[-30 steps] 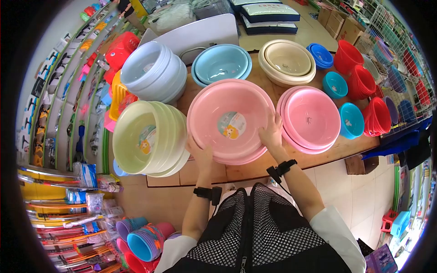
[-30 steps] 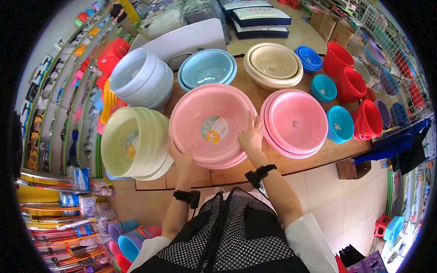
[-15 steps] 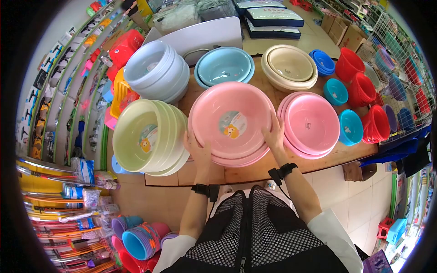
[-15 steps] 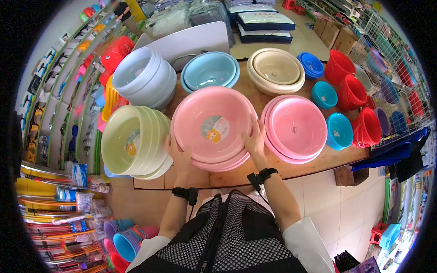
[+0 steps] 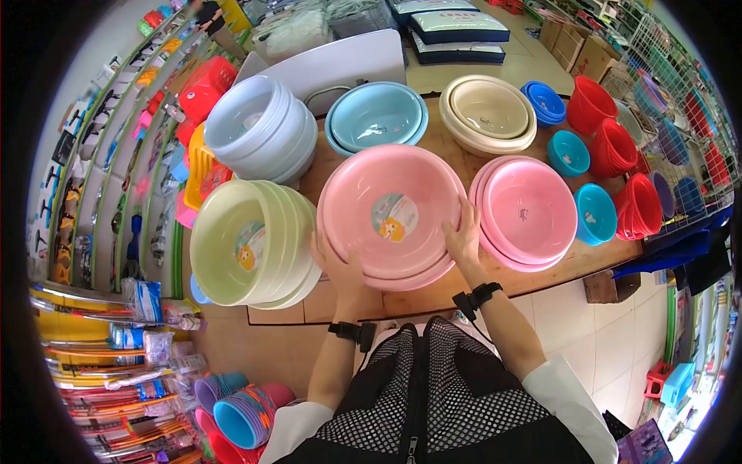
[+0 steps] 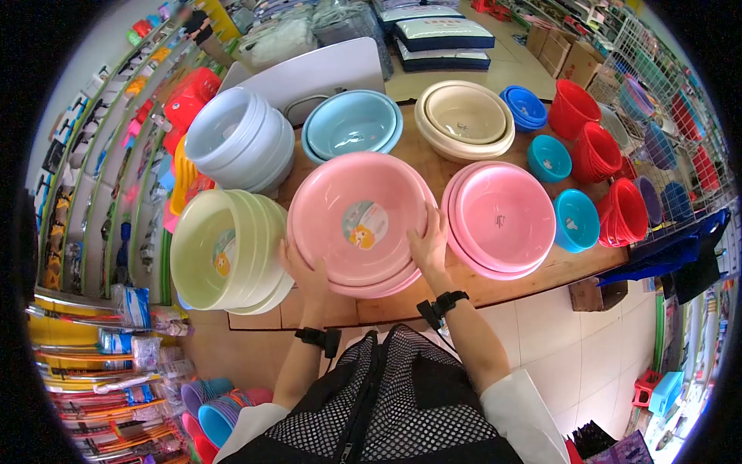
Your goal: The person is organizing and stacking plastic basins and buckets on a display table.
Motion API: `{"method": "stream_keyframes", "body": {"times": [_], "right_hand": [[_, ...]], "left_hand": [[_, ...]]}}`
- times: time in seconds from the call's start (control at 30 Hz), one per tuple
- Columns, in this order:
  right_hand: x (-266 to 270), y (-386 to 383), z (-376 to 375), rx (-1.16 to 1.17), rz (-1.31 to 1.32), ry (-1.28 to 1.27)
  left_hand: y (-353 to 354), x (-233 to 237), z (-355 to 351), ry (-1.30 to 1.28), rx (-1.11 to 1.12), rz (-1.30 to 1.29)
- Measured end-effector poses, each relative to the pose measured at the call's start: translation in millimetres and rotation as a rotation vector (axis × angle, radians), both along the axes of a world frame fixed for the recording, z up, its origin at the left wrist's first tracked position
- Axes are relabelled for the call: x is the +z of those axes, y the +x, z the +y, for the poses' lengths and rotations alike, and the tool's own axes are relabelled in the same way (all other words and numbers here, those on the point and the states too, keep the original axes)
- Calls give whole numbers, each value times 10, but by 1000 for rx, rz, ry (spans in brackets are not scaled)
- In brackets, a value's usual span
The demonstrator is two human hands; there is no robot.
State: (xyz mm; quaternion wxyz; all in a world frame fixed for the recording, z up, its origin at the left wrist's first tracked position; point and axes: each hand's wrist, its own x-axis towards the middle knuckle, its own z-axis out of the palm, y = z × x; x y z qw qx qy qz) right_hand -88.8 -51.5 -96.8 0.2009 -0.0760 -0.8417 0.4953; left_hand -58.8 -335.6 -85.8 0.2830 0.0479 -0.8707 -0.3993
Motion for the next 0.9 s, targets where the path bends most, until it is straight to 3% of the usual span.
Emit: {"method": "stream_keyframes", "body": {"times": [0.67, 0.9], "right_hand": [[26, 39, 24, -57, 1, -58], [38, 73, 80, -71, -19, -88]], "left_hand": [[-49, -9, 73, 105, -95, 65], [-37, -48, 52, 25, -133, 76]]}}
